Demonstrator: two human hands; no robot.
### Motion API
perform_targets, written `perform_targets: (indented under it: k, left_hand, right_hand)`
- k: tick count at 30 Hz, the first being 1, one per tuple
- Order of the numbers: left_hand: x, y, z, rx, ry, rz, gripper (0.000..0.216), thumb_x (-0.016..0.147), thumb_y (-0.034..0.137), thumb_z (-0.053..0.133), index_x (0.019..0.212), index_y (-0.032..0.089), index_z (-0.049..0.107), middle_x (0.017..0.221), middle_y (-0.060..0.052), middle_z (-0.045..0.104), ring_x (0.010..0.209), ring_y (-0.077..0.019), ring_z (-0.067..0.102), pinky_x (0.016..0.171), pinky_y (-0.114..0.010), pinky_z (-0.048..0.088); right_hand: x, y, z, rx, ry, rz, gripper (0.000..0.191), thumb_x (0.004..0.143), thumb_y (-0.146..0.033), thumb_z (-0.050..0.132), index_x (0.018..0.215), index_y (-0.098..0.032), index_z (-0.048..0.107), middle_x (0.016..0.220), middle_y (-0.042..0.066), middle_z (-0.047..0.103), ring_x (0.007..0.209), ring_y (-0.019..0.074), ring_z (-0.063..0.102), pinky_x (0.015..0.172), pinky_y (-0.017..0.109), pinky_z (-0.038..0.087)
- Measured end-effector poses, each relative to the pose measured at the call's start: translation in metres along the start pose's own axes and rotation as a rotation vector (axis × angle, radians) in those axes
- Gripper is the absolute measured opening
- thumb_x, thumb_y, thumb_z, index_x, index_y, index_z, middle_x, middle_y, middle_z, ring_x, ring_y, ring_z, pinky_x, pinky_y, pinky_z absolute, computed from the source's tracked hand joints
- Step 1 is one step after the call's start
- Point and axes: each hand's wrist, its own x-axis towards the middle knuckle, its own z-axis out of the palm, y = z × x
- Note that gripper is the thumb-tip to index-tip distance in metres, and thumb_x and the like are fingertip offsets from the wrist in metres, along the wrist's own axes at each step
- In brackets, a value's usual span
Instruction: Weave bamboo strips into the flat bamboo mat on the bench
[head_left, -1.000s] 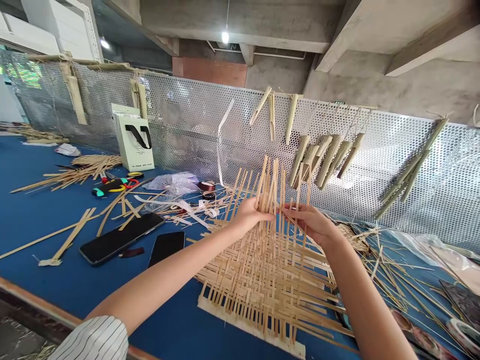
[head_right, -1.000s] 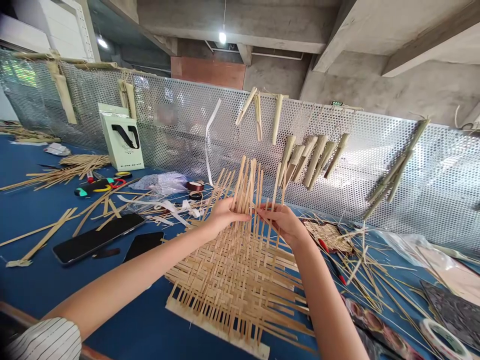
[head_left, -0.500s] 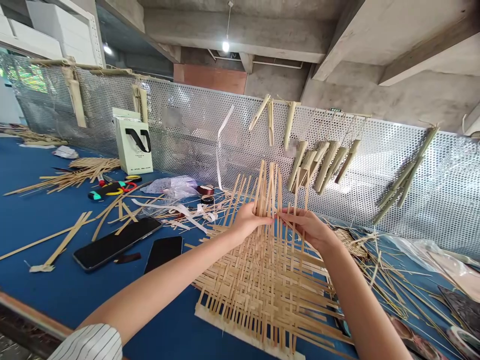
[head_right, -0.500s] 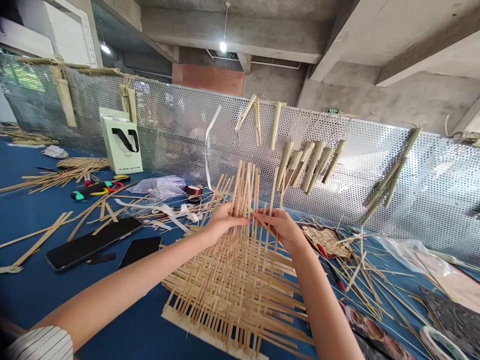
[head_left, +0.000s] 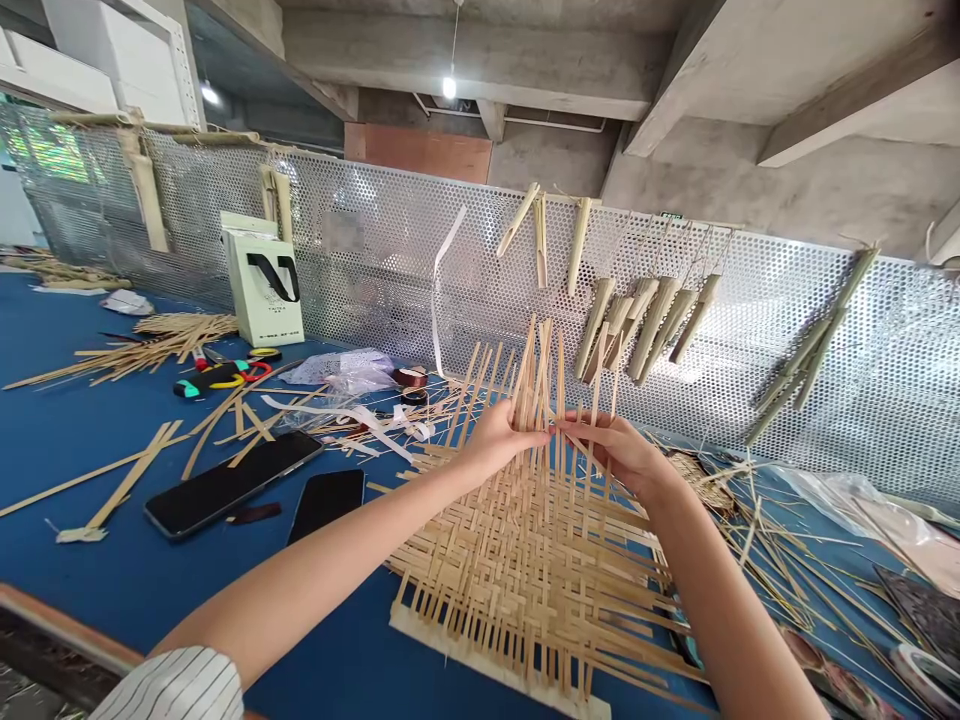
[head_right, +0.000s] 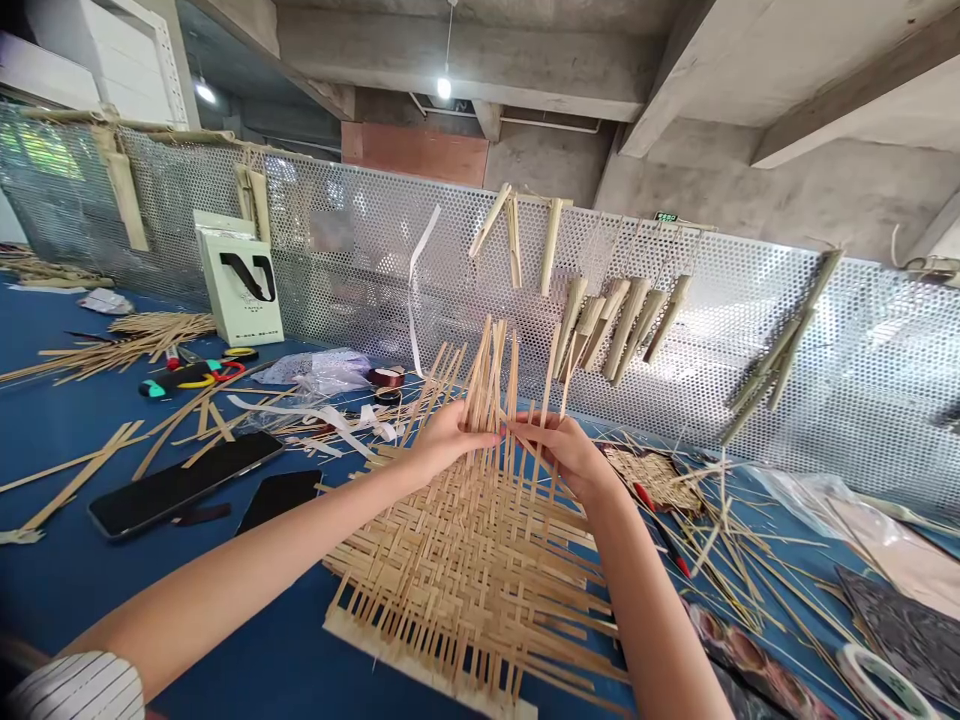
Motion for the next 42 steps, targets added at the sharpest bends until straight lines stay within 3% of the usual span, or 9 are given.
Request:
perform_targets:
  k: [9, 20, 32, 42]
  left_hand:
    - [0.003, 0.006, -0.006, -0.061, -0.103, -0.106, 0.038, 0.061, 0.028, 0.071, 0.095, 0.014, 0.059, 0.096, -0.010, 0.065, 0.085, -0.0187, 0.061, 0.076, -0.031, 0.045]
    - [0.001, 0.008, -0.002, 0.003, 0.032, -0.142, 0.037, 0.058, 0.029, 0.073, 0.089, 0.014, 0.060, 0.082, -0.005, 0.065, 0.071, -0.0142, 0.058, 0.060, -0.024, 0.042]
    - [0.001, 0.007, -0.002, -0.033, 0.065, -0.127, 0.028, 0.057, 0.025, 0.073, 0.081, 0.016, 0.061, 0.075, -0.001, 0.065, 0.066, -0.0123, 0.058, 0.060, -0.023, 0.044]
    - [0.001, 0.006, -0.001, -0.013, 0.076, -0.132, 0.029, 0.056, 0.027, 0.073, 0.079, 0.015, 0.060, 0.071, 0.000, 0.062, 0.062, -0.0109, 0.055, 0.057, -0.023, 0.041]
  right_hand:
    - [-0.001, -0.001, 0.000, 0.015, -0.030, 0.017, 0.021, 0.057, -0.022, 0.076, 0.075, -0.018, 0.065, 0.066, 0.001, 0.065, 0.058, 0.0110, 0.057, 0.056, 0.023, 0.043]
    - [0.002, 0.002, -0.005, 0.000, -0.094, 0.027, 0.018, 0.063, -0.026, 0.074, 0.078, -0.018, 0.068, 0.072, 0.001, 0.064, 0.064, 0.0099, 0.056, 0.062, 0.021, 0.044]
    - [0.000, -0.002, -0.009, -0.024, -0.193, 0.026, 0.025, 0.063, -0.022, 0.073, 0.087, -0.016, 0.065, 0.078, 0.002, 0.064, 0.070, 0.0115, 0.056, 0.065, 0.024, 0.043]
    - [0.003, 0.001, -0.014, -0.068, -0.117, 0.028, 0.026, 0.058, -0.020, 0.075, 0.082, -0.017, 0.066, 0.078, 0.002, 0.066, 0.072, 0.0125, 0.059, 0.067, 0.024, 0.045]
